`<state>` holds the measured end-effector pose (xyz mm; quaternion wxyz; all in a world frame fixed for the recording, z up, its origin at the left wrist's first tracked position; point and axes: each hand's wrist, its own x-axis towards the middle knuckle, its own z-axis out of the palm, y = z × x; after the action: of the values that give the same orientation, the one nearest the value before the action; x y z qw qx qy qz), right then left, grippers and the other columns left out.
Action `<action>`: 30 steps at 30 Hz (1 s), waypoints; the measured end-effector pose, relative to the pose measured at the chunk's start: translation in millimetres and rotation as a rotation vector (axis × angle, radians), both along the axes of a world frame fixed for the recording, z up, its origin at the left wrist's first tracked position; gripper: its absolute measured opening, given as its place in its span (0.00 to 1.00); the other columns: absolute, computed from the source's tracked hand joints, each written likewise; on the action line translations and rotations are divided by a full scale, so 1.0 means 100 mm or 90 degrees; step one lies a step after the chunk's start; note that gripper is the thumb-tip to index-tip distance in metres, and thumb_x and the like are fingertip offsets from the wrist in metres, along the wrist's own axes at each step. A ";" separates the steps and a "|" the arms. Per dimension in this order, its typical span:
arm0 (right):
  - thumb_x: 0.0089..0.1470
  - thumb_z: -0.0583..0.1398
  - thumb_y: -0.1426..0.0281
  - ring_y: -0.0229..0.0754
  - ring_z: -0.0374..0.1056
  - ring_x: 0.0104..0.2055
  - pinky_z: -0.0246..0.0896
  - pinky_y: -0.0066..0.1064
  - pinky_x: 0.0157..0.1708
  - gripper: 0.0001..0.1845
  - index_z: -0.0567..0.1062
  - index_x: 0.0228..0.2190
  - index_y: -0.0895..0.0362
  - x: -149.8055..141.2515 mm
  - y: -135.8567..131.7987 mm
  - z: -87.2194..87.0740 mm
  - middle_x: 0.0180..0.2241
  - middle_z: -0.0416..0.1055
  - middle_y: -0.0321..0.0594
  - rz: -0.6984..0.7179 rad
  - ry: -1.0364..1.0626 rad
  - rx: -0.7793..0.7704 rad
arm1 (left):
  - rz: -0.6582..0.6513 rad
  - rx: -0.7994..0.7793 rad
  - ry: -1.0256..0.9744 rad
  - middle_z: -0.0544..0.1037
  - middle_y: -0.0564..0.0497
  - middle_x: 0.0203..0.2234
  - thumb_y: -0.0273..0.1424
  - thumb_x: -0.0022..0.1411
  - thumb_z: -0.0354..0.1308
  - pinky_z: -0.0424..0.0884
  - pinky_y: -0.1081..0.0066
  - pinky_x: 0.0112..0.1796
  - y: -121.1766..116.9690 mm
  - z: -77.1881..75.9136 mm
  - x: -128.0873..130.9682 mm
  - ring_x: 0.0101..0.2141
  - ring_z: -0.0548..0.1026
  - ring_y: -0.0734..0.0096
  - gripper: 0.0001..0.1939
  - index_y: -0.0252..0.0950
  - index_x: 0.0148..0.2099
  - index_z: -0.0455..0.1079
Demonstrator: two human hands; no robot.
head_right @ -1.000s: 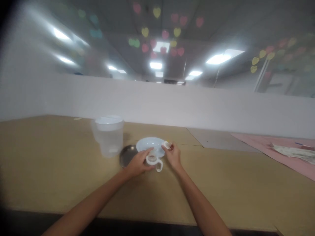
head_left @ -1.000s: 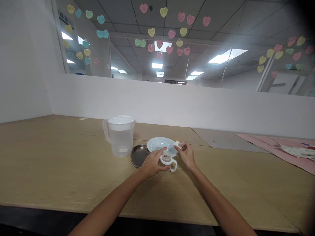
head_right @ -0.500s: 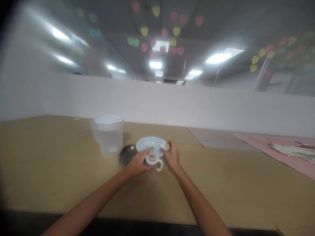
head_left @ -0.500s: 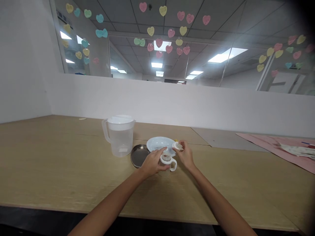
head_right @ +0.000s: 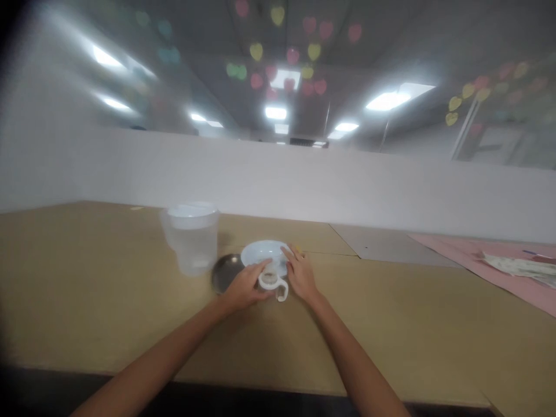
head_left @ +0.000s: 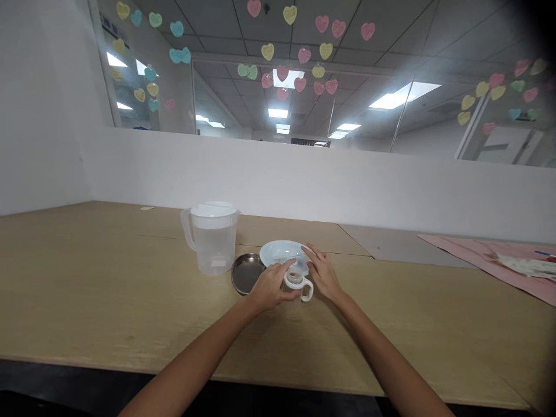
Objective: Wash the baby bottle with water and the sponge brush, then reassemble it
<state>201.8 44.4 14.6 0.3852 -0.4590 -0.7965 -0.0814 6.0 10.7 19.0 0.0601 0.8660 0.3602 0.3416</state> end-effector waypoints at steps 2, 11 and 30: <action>0.56 0.44 0.66 0.46 0.52 0.54 0.49 0.42 0.50 0.24 0.56 0.54 0.55 0.00 0.00 -0.02 0.55 0.55 0.43 -0.001 0.000 -0.002 | 0.005 -0.002 0.004 0.65 0.42 0.50 0.47 0.50 0.53 0.59 0.62 0.49 -0.01 0.00 0.00 0.49 0.64 0.59 0.38 0.34 0.59 0.49; 0.53 0.46 0.71 0.47 0.53 0.52 0.48 0.42 0.50 0.21 0.66 0.47 0.51 -0.01 -0.04 0.02 0.51 0.55 0.42 -0.018 -0.007 -0.019 | 0.003 0.000 -0.002 0.66 0.42 0.49 0.50 0.51 0.51 0.60 0.62 0.47 -0.01 0.00 -0.01 0.48 0.65 0.58 0.40 0.34 0.60 0.46; 0.44 0.56 0.57 0.46 0.63 0.40 0.56 0.38 0.42 0.19 0.69 0.35 0.57 0.05 0.17 -0.16 0.36 0.69 0.42 -0.065 0.195 -0.124 | 0.683 0.240 -0.451 0.49 0.34 0.57 0.50 0.46 0.55 0.46 0.49 0.52 0.50 0.15 -0.91 0.56 0.48 0.47 0.48 0.30 0.61 0.38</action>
<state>206.4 61.5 -1.3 0.4512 -0.5412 -0.7080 0.0479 -85.5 60.8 34.2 -0.1555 0.3982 0.6335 0.6449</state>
